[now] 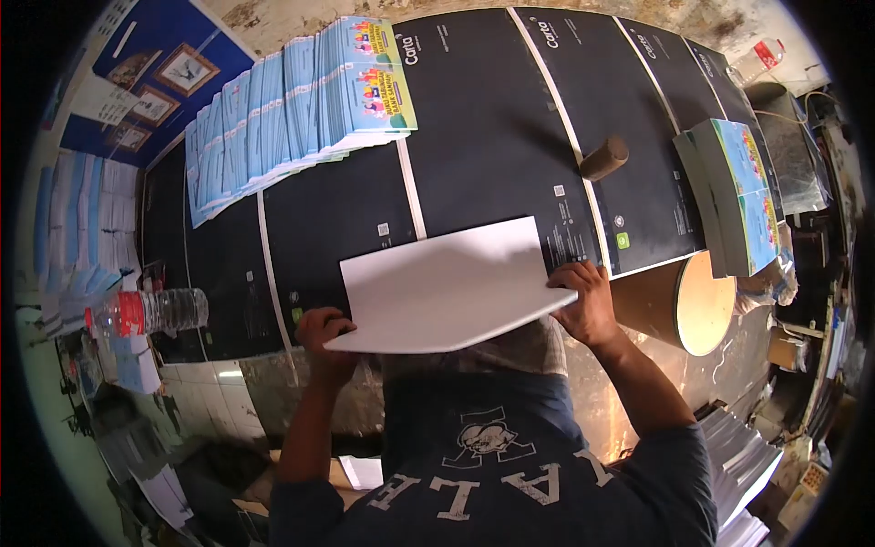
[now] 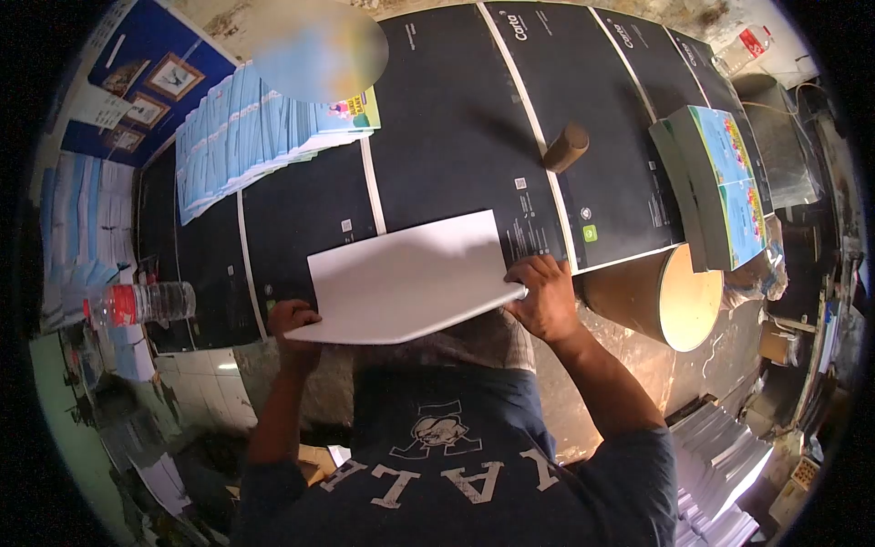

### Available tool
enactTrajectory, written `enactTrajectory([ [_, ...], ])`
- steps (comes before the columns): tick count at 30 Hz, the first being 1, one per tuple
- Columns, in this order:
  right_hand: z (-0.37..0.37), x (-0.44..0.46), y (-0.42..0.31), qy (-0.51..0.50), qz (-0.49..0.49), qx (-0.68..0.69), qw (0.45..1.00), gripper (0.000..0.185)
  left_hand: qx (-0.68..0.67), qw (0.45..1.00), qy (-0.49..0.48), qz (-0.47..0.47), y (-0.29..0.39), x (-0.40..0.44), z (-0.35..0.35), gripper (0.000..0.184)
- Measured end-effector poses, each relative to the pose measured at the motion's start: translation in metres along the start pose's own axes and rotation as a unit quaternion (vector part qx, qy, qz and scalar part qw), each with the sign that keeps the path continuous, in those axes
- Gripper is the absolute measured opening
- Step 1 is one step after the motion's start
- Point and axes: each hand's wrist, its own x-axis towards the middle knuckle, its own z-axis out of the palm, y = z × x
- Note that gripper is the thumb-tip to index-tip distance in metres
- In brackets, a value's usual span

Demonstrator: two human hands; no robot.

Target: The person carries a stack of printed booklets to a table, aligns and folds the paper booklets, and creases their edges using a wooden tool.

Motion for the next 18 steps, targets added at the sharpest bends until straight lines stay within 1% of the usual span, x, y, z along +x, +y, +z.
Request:
enactTrajectory([
  [1,-0.002,0.006,-0.003,-0.017,0.042,-0.02,0.999,0.037,-0.011,0.999,0.017,-0.036,0.008,0.007,-0.001,0.042],
  [2,-0.003,0.013,-0.007,-0.037,0.085,-0.038,0.995,0.047,-0.013,0.999,0.011,-0.033,0.013,0.013,-0.004,0.042],
  [3,-0.005,0.022,-0.013,-0.075,0.199,0.064,0.975,0.06,0.014,0.995,-0.033,-0.096,0.018,0.02,-0.008,0.045],
  [4,-0.015,0.034,-0.021,-0.131,0.249,0.053,0.958,0.067,0.04,0.984,-0.077,-0.159,0.023,0.029,-0.01,0.048],
  [5,-0.013,0.041,-0.019,-0.164,0.257,0.022,0.952,0.069,0.052,0.972,-0.124,-0.192,0.026,0.039,-0.014,0.052],
  [6,-0.011,0.046,-0.017,-0.195,0.266,-0.007,0.944,0.072,0.052,0.972,-0.135,-0.188,0.024,0.044,-0.015,0.052],
  [7,-0.011,0.055,-0.013,-0.193,0.268,-0.006,0.944,0.072,0.044,0.952,-0.19,-0.235,0.021,0.052,-0.013,0.053],
  [8,-0.011,0.062,-0.01,-0.231,0.266,-0.015,0.936,0.073,0.038,0.927,-0.246,-0.282,0.019,0.058,-0.014,0.055],
  [9,-0.01,0.064,-0.01,-0.268,0.268,-0.021,0.925,0.075,0.043,0.926,-0.253,-0.277,0.02,0.065,-0.017,0.055],
  [10,-0.012,0.072,-0.007,-0.262,0.272,-0.019,0.926,0.075,0.078,0.909,-0.293,-0.286,0.023,0.076,-0.015,0.055],
  [11,-0.013,0.077,-0.006,-0.282,0.281,-0.008,0.917,0.072,0.115,0.887,-0.336,-0.293,0.026,0.084,-0.016,0.057],
  [12,-0.014,0.076,-0.009,-0.301,0.294,0.007,0.907,0.07,0.122,0.887,-0.346,-0.282,0.029,0.093,-0.023,0.057],
  [14,-0.018,0.08,-0.008,-0.295,0.314,0.018,0.902,0.072,0.149,0.831,-0.445,-0.298,0.037,0.111,-0.027,0.051],
  [15,-0.016,0.078,-0.006,-0.296,0.318,0.023,0.9,0.073,0.152,0.832,-0.448,-0.288,0.037,0.115,-0.026,0.051],
  [16,-0.014,0.076,-0.006,-0.301,0.319,0.03,0.898,0.075,0.182,0.867,-0.402,-0.232,0.037,0.115,-0.029,0.056],
  [17,-0.012,0.075,-0.007,-0.298,0.323,0.036,0.898,0.075,0.211,0.895,-0.351,-0.175,0.038,0.118,-0.032,0.066],
  [18,-0.012,0.076,-0.008,-0.296,0.329,0.045,0.896,0.078,0.214,0.896,-0.352,-0.168,0.035,0.127,-0.033,0.066],
])
